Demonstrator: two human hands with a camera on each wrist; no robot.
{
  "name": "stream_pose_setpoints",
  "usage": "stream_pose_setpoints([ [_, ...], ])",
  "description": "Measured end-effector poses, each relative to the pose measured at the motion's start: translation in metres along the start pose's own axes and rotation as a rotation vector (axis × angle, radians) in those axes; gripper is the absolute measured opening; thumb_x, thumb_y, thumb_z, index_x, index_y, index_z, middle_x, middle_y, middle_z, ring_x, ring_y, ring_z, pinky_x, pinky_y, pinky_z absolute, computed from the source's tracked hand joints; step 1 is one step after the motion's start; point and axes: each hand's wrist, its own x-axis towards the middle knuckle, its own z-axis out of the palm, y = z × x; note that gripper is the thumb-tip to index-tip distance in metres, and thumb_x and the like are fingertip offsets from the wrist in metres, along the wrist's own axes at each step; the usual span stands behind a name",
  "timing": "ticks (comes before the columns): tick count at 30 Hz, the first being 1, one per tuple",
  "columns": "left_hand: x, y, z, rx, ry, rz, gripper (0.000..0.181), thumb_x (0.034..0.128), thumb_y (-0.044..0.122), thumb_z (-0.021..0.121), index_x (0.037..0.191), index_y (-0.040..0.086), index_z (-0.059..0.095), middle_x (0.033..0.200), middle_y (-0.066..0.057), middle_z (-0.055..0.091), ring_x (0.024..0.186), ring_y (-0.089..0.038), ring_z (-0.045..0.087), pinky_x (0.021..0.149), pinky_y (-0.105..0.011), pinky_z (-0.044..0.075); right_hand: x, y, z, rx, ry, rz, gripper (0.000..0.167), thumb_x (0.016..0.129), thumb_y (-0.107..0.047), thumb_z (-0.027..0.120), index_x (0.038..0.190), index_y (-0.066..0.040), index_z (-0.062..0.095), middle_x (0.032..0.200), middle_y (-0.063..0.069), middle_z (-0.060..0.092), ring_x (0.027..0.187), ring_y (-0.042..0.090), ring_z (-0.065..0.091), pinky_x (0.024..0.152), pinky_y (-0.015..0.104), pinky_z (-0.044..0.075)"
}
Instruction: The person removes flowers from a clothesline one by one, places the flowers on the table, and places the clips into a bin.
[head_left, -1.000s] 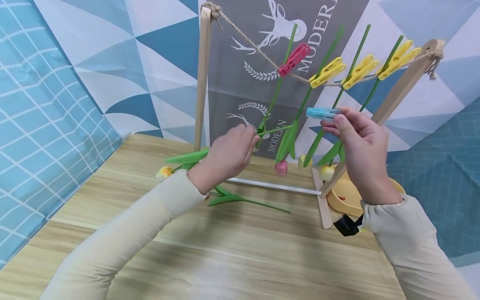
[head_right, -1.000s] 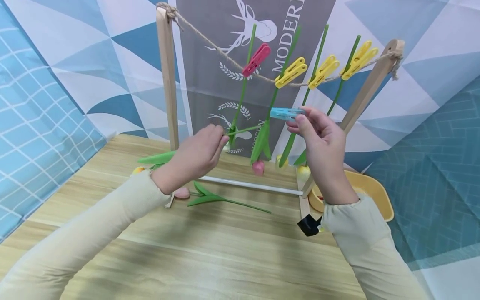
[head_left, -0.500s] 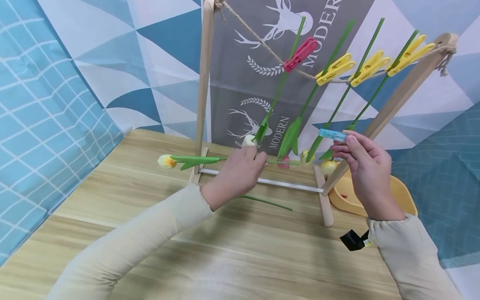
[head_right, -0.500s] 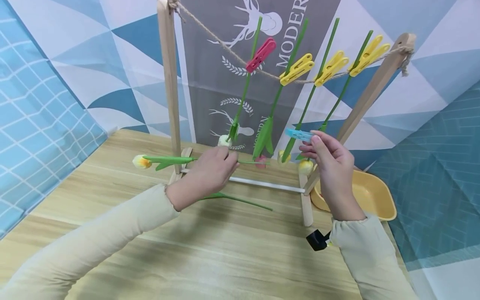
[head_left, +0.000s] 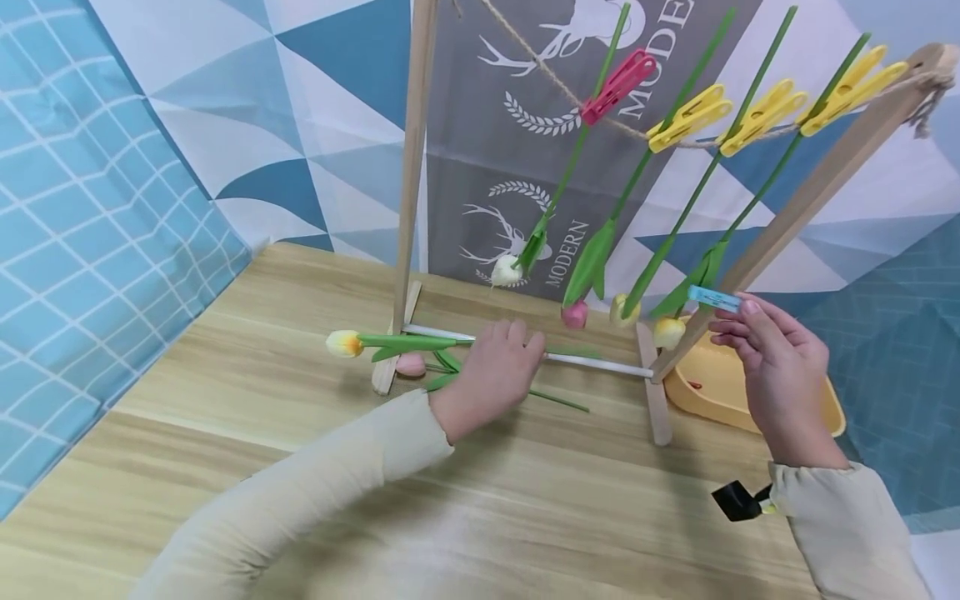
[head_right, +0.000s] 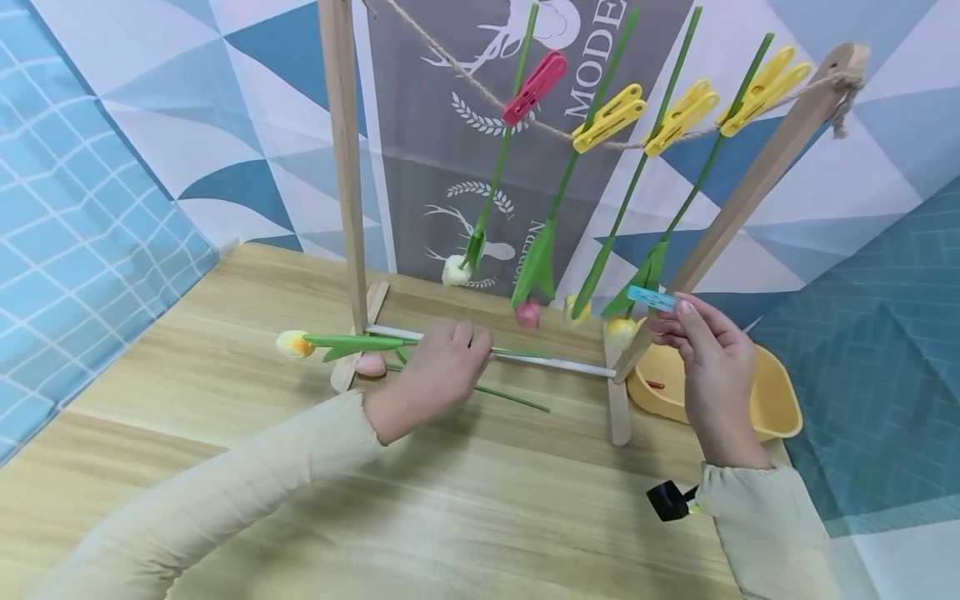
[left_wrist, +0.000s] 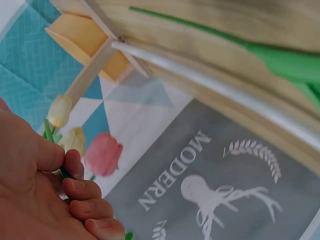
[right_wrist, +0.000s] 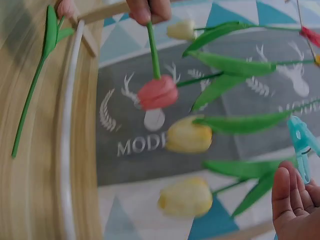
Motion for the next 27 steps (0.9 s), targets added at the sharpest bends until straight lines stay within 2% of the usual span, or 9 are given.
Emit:
stream_pose_setpoints([
  [6,-0.005,0.006,0.012,-0.009,-0.044,-0.041,0.02,0.0997,0.026,0.041,0.099,0.01,0.054,0.088,-0.008,0.054,0.085,-0.024,0.054,0.072,-0.035,0.044,-0.002,0.003,-0.029,-0.042,0.084,0.062,0.019,0.09,-0.01,0.06,0.105,0.002,0.065,0.089,0.008,0.071,0.074,0.017,0.067,0.068,0.021,0.055],
  [13,-0.01,0.011,0.025,-0.031,-0.13,-0.094,0.021,0.1,0.026,0.04,0.099,0.011,0.055,0.088,-0.007,0.055,0.082,-0.022,0.053,0.066,-0.03,0.039,-0.001,0.012,-0.053,-0.048,0.157,0.131,0.017,0.089,-0.012,0.063,0.101,0.0,0.067,0.087,0.006,0.069,0.072,0.016,0.067,0.067,0.021,0.055],
  [18,-0.011,0.015,0.035,0.02,-0.157,-0.09,0.02,0.0993,0.029,0.042,0.097,0.013,0.054,0.086,-0.005,0.055,0.079,-0.019,0.053,0.063,-0.029,0.04,0.001,0.019,-0.068,-0.038,0.206,0.166,0.016,0.086,-0.014,0.066,0.097,-0.001,0.067,0.084,0.006,0.069,0.069,0.016,0.067,0.065,0.022,0.055],
  [23,-0.011,0.019,0.043,0.045,-0.191,-0.078,0.021,0.0994,0.031,0.041,0.098,0.014,0.054,0.086,-0.004,0.053,0.08,-0.018,0.052,0.068,-0.029,0.043,0.003,0.027,-0.083,-0.056,0.243,0.197,0.016,0.085,-0.015,0.068,0.094,-0.002,0.066,0.082,0.005,0.069,0.068,0.015,0.067,0.063,0.022,0.055],
  [27,-0.011,0.023,0.047,0.043,-0.246,-0.086,0.022,0.1004,0.031,0.038,0.1,0.014,0.052,0.088,-0.003,0.052,0.083,-0.018,0.051,0.071,-0.03,0.042,0.006,0.034,-0.093,-0.126,0.247,0.256,0.013,0.086,-0.017,0.067,0.092,-0.006,0.066,0.082,0.001,0.069,0.068,0.012,0.067,0.063,0.02,0.054],
])
